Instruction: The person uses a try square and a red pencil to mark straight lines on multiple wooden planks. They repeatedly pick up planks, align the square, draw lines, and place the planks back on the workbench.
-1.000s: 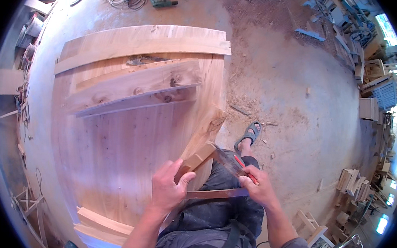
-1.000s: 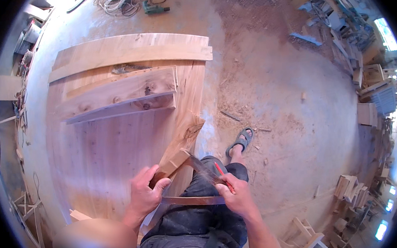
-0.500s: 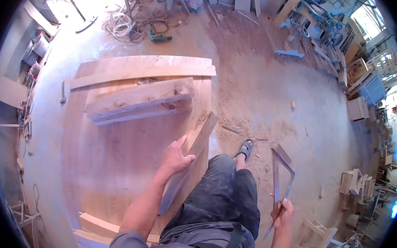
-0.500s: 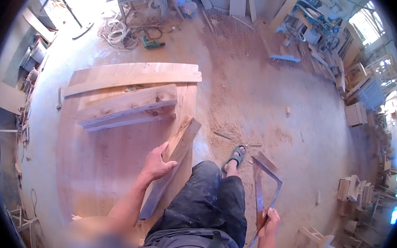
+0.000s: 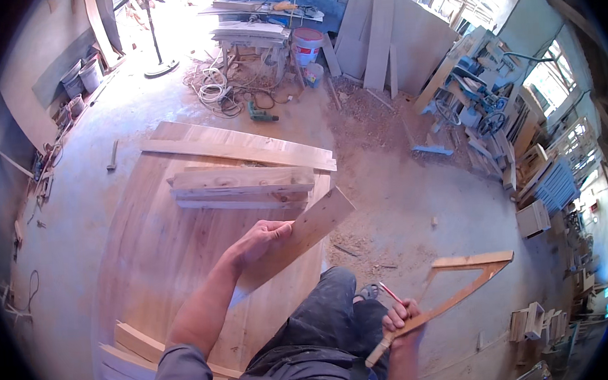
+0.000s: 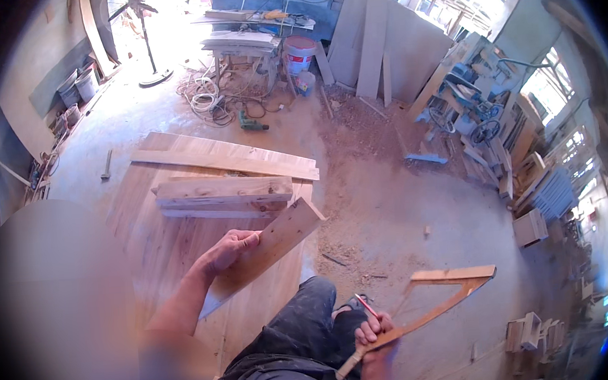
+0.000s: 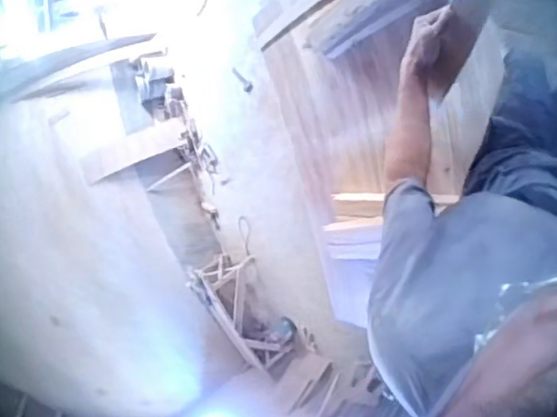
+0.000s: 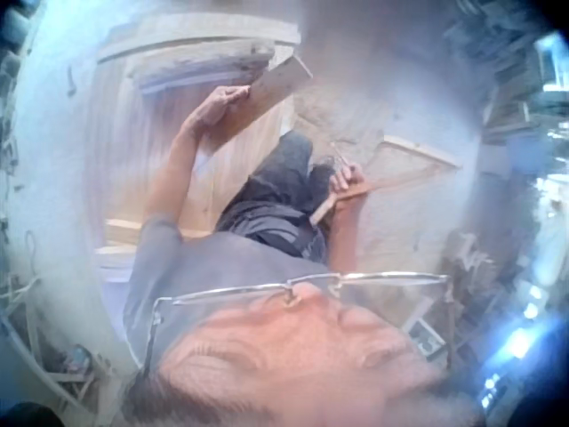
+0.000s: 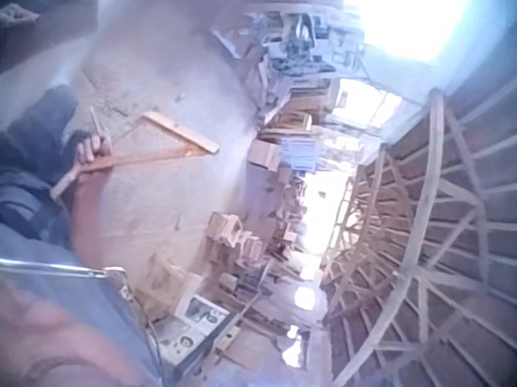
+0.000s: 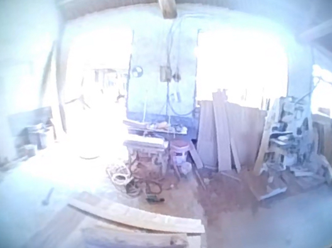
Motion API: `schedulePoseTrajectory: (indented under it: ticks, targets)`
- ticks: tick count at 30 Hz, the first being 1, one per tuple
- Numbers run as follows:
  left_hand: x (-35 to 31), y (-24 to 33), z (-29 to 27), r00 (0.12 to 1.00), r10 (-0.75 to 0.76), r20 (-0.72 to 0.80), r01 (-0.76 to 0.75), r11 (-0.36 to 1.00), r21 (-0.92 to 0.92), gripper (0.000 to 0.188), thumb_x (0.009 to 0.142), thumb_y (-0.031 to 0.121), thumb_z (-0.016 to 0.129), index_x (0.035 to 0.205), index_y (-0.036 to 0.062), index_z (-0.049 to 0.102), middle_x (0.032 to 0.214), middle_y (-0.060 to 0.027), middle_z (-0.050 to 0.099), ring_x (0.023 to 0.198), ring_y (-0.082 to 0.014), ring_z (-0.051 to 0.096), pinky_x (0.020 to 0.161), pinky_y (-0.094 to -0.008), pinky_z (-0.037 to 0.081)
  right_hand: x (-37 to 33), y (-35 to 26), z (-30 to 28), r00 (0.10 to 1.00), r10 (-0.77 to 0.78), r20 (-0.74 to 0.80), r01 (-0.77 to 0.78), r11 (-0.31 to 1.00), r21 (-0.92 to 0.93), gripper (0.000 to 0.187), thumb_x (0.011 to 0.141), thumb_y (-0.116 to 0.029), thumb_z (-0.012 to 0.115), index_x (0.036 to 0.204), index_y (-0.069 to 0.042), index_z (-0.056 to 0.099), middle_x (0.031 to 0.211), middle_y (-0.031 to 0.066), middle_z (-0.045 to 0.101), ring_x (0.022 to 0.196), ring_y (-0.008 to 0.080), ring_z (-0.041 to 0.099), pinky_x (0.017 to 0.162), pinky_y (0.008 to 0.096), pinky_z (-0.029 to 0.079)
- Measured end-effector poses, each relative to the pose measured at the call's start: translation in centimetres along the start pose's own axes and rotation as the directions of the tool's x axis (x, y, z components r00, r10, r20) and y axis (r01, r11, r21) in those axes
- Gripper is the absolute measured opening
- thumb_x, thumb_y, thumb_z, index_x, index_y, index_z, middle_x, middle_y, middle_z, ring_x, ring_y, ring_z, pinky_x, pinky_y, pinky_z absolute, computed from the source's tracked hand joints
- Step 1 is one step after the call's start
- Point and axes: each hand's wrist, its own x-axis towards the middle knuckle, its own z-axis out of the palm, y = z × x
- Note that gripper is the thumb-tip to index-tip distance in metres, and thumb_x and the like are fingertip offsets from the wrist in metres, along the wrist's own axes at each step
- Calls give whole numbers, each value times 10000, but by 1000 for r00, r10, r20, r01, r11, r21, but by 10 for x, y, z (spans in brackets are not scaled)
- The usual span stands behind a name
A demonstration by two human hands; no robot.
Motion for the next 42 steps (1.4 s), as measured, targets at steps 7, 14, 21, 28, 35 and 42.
schedulePoseTrajectory:
  ticks: [7, 14, 21, 28, 35, 42]
  targets:
    - [-14, 2, 26, 973, -26, 231, -22, 979, 203, 643, 1030, 526, 690, 1447, 36, 679, 1243, -34, 748, 1175, -125, 617, 1061, -308, 473, 30, 11, 67, 999, 41, -13, -43, 986, -163, 195, 906, -83, 648, 1096, -57, 681, 1053, 173, 748, 742, 262, 671, 690, 399, 577]
    - [-30, -32, 76, 922, -208, 326, 42, 892, 450, 587, 957, 536, 725, 1360, 111, 746, 1134, -57, 783, 1061, -156, 671, 976, -359, 523, 23, 8, -24, 993, -109, -40, 78, 881, -467, 266, 879, -92, 720, 1131, -27, 667, 1205, 146, 733, 1121, 349, 718, 966, 554, 616]
    - [-53, -78, 118, 984, 85, 157, -174, 644, 745, 376, 948, 396, 716, 1176, 105, 789, 1121, -174, 757, 1069, -387, 686, 946, -476, 533, -9, 6, -55, 927, 25, -373, -138, 950, -280, 299, 980, -154, 671, 1233, 6, 667, 1282, 224, 703, 1206, 419, 683, 1024, 668, 562]
    - [-133, -124, 182, 765, 630, -135, -443, 667, 599, 135, 893, 84, 776, 1017, 35, 753, 1014, -130, 715, 969, -338, 681, 867, -423, 558, -4, 5, -96, 942, 91, -323, -144, 979, -144, 192, 890, 63, 666, 1013, -73, 612, 854, 75, 660, 603, 206, 612, 824, 483, 650]
    - [-161, -182, 151, 812, -421, -403, 172, 834, -524, 503, 1036, 133, 685, 1490, -55, 578, 1125, -102, 767, 937, -221, 722, 886, -364, 593, -7, 19, -69, 920, 78, -384, -121, 989, -88, 208, 903, 82, 667, 1005, -87, 604, 890, 98, 686, 684, 245, 671, 881, 539, 652]
    - [-111, -198, 126, 883, -280, -376, -241, 417, -876, 348, 992, 158, 719, 1309, 24, 666, 1243, -127, 747, 1148, -255, 704, 1051, -440, 537, -13, 13, -58, 937, 67, -343, -132, 977, -169, 156, 996, -52, 605, 1127, 31, 607, 769, 99, 627, 567, 254, 556, 854, 537, 635]
